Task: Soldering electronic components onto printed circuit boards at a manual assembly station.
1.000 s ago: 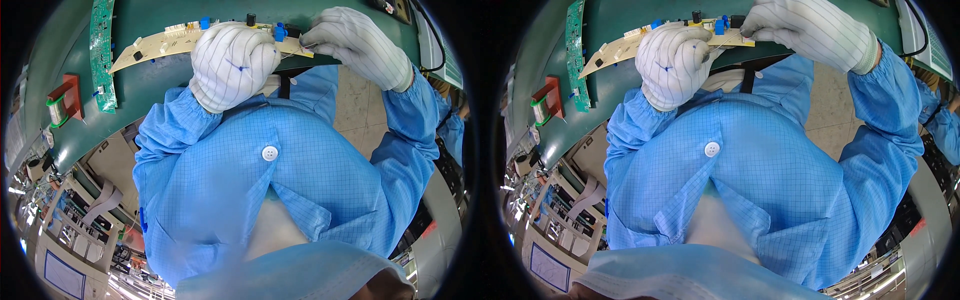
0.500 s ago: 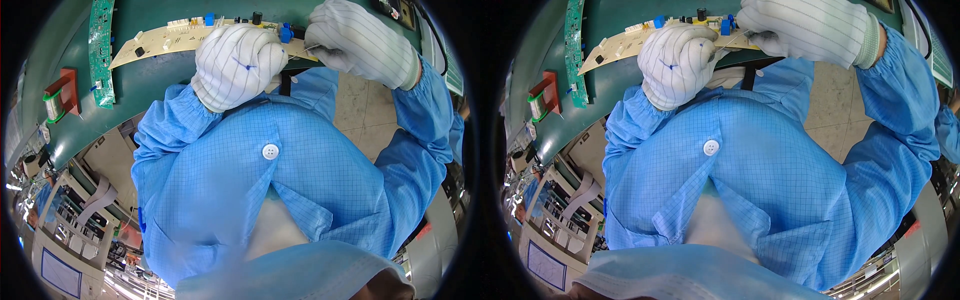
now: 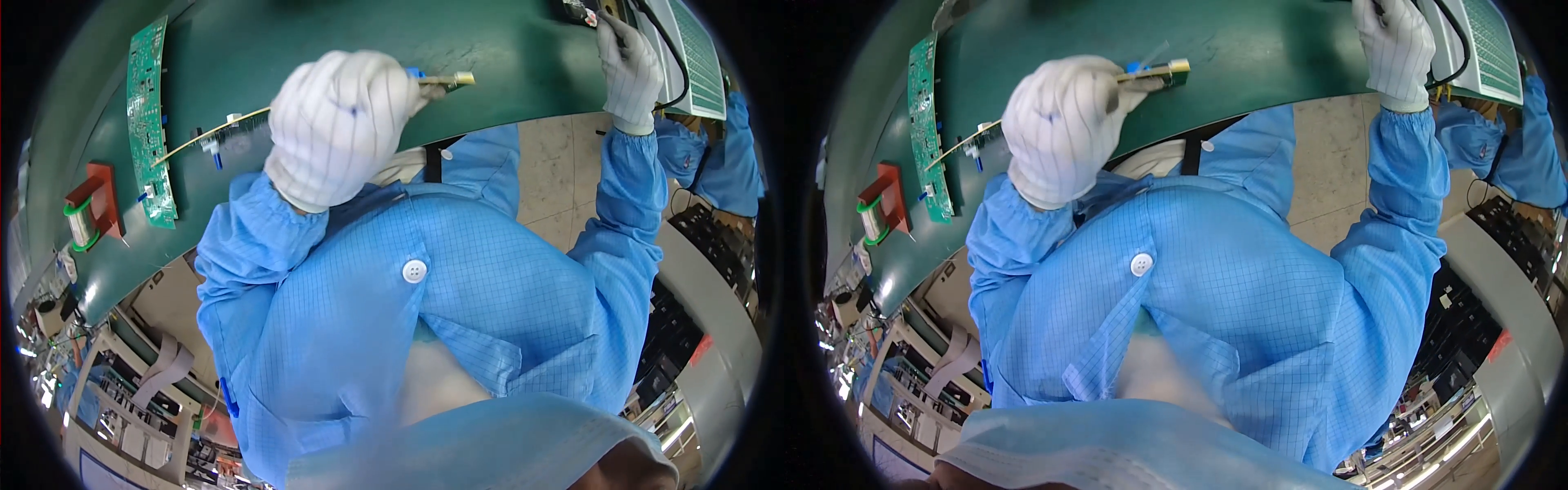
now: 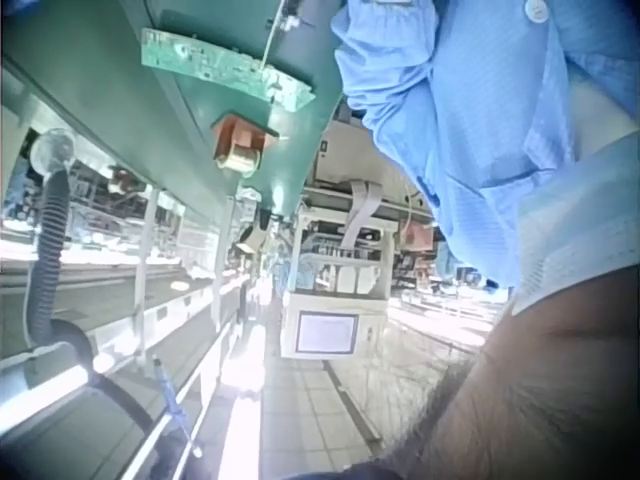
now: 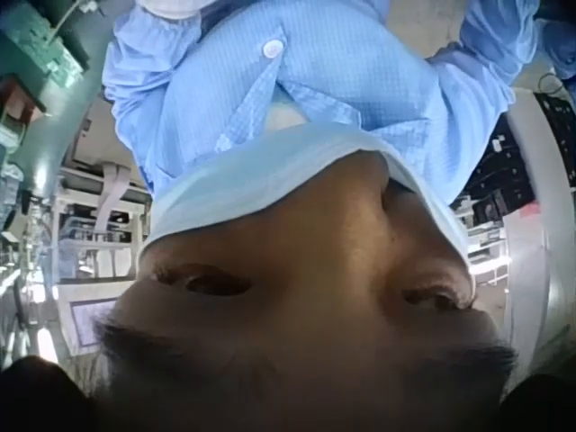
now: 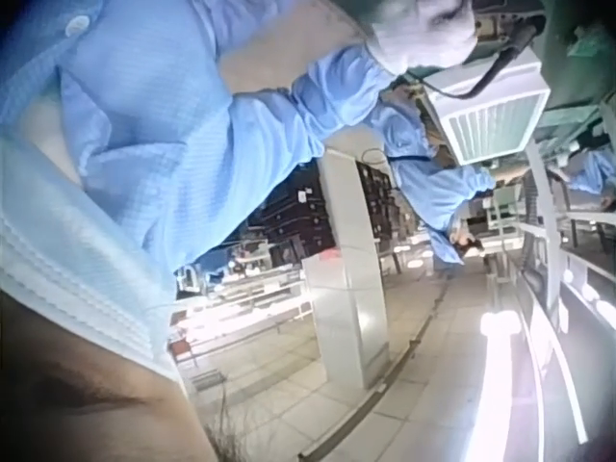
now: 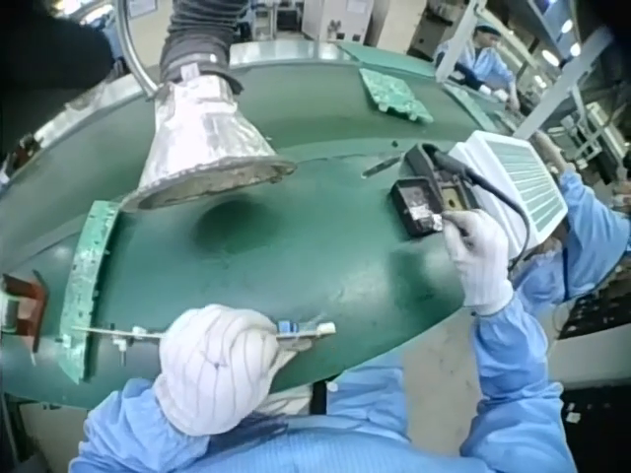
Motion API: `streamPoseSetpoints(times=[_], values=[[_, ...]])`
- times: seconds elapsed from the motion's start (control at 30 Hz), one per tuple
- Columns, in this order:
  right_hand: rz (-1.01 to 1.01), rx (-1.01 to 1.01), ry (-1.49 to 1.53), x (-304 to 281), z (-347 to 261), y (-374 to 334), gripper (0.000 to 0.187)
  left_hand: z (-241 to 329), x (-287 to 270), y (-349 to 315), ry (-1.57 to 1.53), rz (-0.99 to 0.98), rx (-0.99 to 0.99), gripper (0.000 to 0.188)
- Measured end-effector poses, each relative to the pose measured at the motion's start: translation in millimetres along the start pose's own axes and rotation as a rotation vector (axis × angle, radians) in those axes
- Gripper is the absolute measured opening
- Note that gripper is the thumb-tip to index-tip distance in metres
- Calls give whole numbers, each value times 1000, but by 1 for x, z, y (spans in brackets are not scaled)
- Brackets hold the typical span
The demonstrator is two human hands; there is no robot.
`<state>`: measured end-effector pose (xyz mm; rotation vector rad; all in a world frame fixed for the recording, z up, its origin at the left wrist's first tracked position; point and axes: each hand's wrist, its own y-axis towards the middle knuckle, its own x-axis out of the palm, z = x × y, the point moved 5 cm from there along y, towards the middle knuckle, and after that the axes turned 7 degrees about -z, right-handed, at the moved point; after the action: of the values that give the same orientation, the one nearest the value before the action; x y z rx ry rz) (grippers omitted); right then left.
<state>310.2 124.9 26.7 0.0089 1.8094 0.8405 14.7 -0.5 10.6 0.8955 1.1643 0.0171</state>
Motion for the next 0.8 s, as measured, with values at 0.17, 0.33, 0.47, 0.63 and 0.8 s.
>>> streamPoseSetpoints(times=[0.17,0.33,0.47,0.63,0.8], values=[[-57,-188,-312,7,26,2,15,-25,23,29,94,-229,-177,29],[-285,-249,-368,11,7,9,18,-40,27,35,-46,-309,-343,37],[-513,-241,-334,1,4,28,27,-53,41,24,-35,-291,-438,45],[-475,-59,-496,15,-53,96,18,-54,42,22,-39,-308,-462,41],[-703,-226,-785,115,-9,134,17,-45,24,21,-447,401,-184,30]])
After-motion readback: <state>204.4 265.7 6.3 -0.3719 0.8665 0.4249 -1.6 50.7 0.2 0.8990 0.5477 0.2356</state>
